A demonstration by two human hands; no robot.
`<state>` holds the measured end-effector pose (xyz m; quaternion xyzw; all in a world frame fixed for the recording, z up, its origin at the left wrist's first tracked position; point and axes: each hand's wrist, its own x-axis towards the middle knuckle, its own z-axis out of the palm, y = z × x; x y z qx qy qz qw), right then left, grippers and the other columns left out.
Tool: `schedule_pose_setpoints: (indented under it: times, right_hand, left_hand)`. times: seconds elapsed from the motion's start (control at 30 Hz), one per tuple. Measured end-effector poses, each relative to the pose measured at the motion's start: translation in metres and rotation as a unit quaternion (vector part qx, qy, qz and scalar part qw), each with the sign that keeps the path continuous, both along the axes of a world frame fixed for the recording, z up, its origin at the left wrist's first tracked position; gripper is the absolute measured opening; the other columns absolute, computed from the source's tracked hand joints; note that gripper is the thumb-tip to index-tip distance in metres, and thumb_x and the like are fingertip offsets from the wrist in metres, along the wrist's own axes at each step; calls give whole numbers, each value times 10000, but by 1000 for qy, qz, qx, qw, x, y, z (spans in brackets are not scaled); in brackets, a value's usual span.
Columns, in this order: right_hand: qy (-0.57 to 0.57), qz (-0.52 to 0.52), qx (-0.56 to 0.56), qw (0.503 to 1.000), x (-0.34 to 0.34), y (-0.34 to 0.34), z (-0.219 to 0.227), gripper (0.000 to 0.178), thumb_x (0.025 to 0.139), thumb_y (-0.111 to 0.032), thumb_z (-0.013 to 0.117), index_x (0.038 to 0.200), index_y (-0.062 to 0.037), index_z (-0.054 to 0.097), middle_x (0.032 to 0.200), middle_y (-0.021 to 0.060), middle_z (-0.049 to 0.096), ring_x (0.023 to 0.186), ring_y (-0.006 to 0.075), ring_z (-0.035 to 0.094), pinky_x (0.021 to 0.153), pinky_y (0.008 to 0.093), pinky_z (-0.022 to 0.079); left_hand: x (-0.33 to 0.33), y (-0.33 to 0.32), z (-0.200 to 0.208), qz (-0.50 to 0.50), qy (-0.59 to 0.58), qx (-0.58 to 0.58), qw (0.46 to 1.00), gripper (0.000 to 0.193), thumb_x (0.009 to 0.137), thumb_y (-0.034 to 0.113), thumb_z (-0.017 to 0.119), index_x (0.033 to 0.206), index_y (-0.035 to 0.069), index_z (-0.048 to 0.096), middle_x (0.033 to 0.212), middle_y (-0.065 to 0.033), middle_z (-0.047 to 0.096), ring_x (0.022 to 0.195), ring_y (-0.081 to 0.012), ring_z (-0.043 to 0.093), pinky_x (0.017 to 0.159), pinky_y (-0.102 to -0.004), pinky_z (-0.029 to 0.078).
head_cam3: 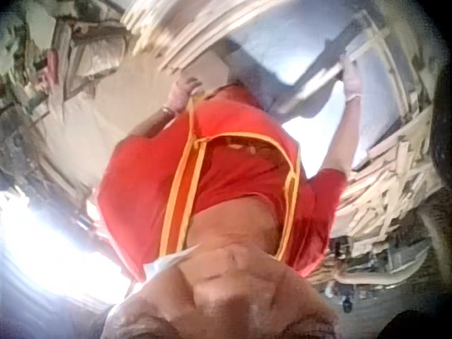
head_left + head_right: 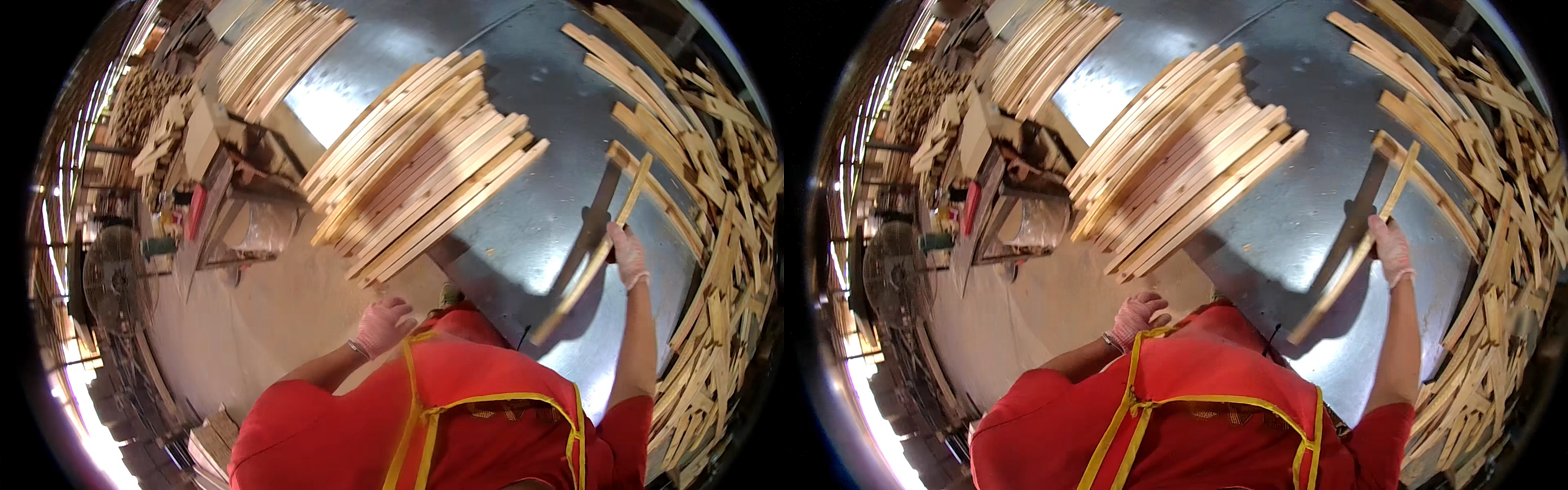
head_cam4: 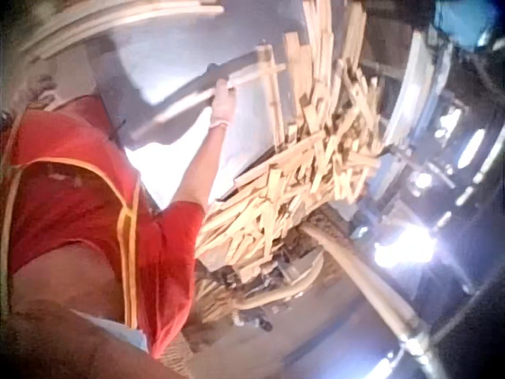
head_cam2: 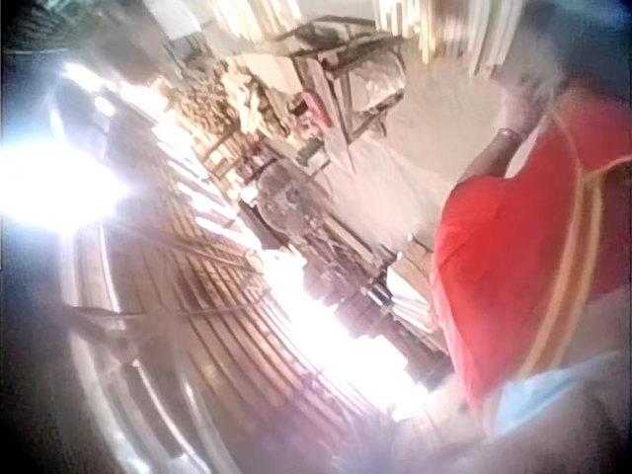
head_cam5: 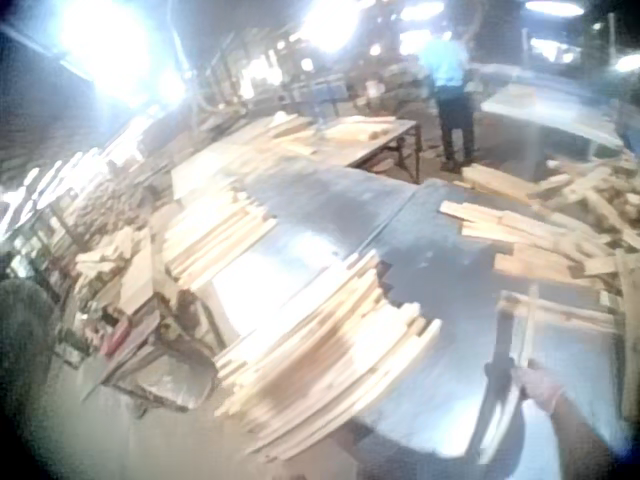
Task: The person picks up thin wooden planks from a large pile on a metal table and stacks them into a neat, aligned pile. The person wears pink gloves and a red shirt while performing the repetitive task of sorting and stacking the wood pieces.
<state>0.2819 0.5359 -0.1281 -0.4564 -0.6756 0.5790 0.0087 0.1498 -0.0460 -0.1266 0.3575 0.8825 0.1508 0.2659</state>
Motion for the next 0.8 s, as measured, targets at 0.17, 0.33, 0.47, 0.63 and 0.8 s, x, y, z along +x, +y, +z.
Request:
schedule_pose_setpoints:
  times: [0.17,0.33,0.47,0.63,0.8]
  right_hand:
    - [14,64,-12,998,-100,-106,-62,609,994,-570,648,1182,9,675,966,86,677,827,185,602,742,351,512]
    - [4,98,-126,987,-166,-214,4,659,956,-621,712,1284,-53,655,928,58,681,719,153,594,601,329,494]
    - [37,71,-130,988,-155,-231,8,657,952,-432,767,1439,-41,561,899,29,652,669,136,536,577,297,469]
    - [46,94,-99,990,-157,-237,-2,708,929,-315,763,1514,-19,495,1135,126,710,944,232,663,835,350,545]
    - [-2,67,-43,997,-166,-252,-1,816,913,-375,765,1554,20,451,1367,232,692,1293,352,641,1111,380,454]
  left_hand:
    - [-27,-54,-24,460,-257,86,846,528,979,468,740,1316,65,685,1201,-117,711,1092,-323,679,950,-445,562]
    - [-55,-42,-78,544,-524,392,526,422,1032,471,667,1199,83,675,1099,-74,678,1008,-254,645,932,-457,542]
    - [-59,-33,-34,562,-455,334,605,363,1022,440,710,1153,101,701,1077,-38,696,1024,-204,648,920,-419,525]
    - [-116,-46,55,403,-448,269,751,389,1032,422,683,1123,44,706,1046,-60,703,943,-171,663,912,-344,522]
    - [-198,54,84,120,-488,111,858,454,993,362,673,1295,24,646,1128,-169,742,994,-249,727,869,-383,597]
